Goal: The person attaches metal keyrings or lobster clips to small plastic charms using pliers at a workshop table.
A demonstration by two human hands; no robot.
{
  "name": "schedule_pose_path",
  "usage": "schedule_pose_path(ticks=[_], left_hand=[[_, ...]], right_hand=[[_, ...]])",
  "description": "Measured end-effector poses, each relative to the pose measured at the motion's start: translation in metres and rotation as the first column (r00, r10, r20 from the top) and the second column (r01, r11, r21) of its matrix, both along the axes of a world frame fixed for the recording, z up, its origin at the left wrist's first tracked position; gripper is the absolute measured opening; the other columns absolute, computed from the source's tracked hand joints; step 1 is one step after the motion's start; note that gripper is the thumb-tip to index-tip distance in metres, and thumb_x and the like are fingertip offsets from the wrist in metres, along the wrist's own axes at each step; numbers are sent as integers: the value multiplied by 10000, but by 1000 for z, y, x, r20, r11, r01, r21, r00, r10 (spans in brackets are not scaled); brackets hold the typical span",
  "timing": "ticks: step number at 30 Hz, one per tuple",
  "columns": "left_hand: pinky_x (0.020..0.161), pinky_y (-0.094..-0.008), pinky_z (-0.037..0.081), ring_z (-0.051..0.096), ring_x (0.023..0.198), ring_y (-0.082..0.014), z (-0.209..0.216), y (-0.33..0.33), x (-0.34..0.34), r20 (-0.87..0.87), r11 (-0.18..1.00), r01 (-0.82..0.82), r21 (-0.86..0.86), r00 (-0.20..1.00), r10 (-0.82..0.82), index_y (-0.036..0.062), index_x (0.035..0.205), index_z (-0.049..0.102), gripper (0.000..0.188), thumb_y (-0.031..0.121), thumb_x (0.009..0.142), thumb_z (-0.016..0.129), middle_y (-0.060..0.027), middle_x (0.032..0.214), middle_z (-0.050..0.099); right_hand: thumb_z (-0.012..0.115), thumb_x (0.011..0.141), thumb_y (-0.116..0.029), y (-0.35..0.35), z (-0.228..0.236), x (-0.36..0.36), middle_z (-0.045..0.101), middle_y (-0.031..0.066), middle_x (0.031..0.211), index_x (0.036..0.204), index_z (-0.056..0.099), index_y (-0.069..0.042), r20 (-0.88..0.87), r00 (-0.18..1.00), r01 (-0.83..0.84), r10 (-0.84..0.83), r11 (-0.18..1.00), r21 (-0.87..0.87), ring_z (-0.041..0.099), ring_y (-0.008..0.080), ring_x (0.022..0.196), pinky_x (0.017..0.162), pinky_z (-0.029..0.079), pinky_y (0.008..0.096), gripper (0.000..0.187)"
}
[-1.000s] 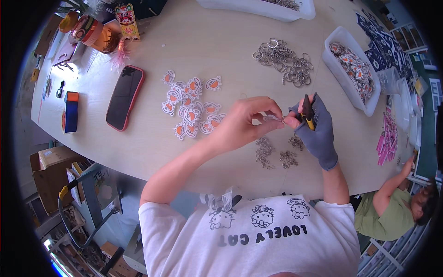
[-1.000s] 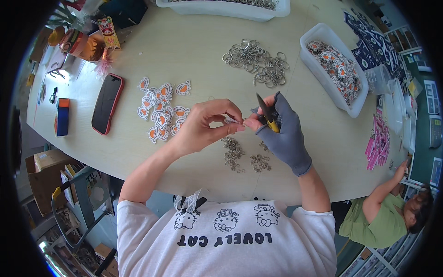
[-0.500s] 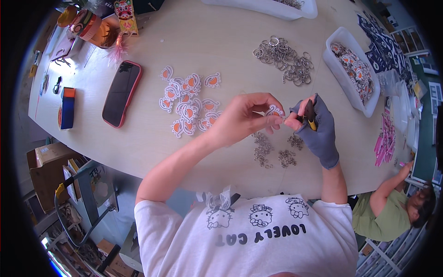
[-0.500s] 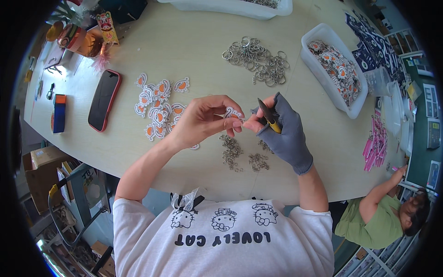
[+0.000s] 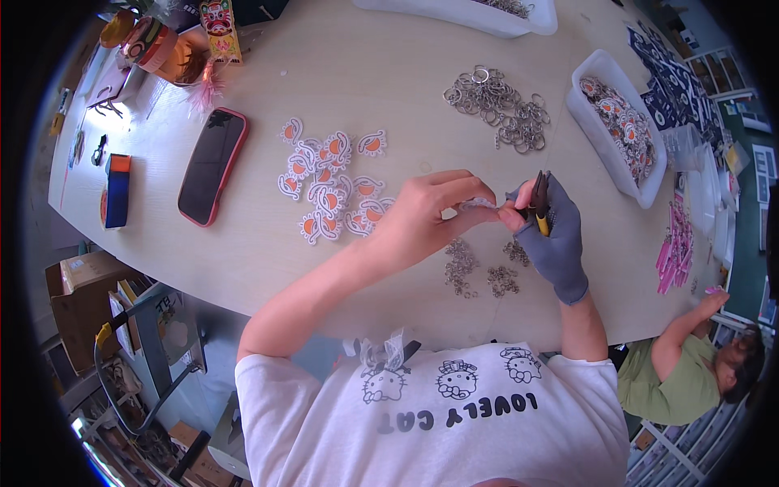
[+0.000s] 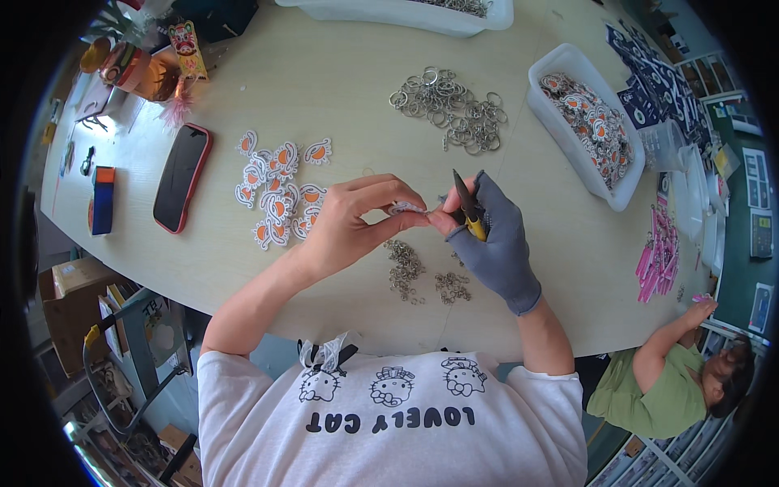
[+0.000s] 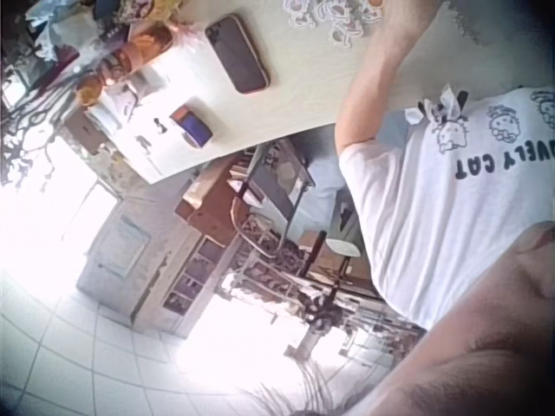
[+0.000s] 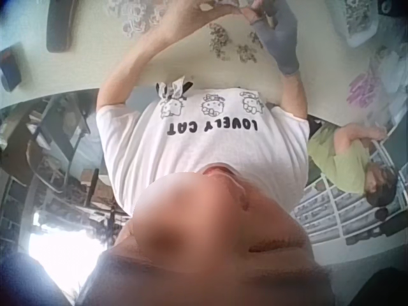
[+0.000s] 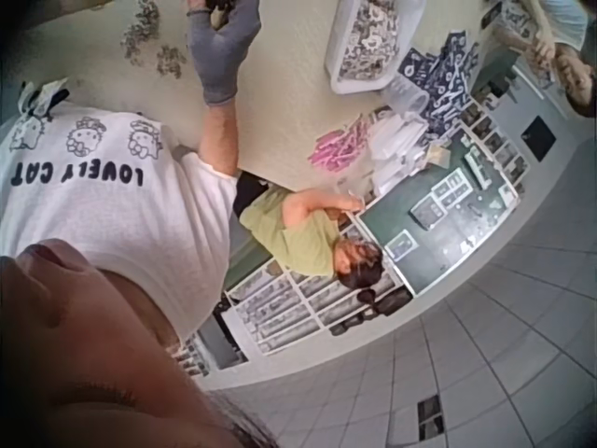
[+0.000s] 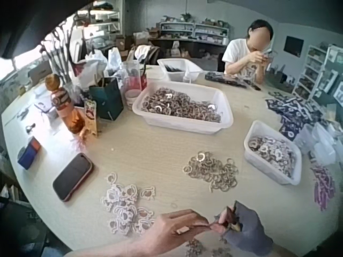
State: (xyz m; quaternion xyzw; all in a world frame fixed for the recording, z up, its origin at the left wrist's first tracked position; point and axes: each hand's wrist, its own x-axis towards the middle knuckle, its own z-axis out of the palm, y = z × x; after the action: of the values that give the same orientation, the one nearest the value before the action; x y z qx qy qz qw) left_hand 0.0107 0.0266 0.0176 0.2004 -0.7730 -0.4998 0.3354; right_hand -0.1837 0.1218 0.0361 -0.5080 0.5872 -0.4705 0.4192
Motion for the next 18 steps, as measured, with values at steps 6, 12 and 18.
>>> schedule_pose_path(ticks=[6,12,18], left_hand=[[695,-323,571,705,829,-218,-8,-6,3,44,998,-12,-60,999,14,23,955,728,96,43,871,769,-67,904,722],[692,-310,575,702,804,-205,-14,-9,2,-12,995,-103,-14,995,102,4,956,722,79,16,881,747,-80,890,712],[682,-314,567,692,777,-193,-15,-11,3,-39,986,-150,-75,988,148,-6,954,716,92,-12,867,747,-82,890,702]], right_hand=[[710,942,-64,-8,5,3,620,-5,848,955,604,-37,-107,994,-25,29,999,39,561,44,773,707,479,229,110],[778,863,-157,-54,-23,-58,661,53,929,991,662,-58,-850,486,-202,-201,921,-334,644,236,824,758,506,373,199],[787,821,-184,-75,-29,-63,645,63,1028,1006,665,-71,-922,369,-231,-118,949,-213,641,294,906,779,490,451,248]])
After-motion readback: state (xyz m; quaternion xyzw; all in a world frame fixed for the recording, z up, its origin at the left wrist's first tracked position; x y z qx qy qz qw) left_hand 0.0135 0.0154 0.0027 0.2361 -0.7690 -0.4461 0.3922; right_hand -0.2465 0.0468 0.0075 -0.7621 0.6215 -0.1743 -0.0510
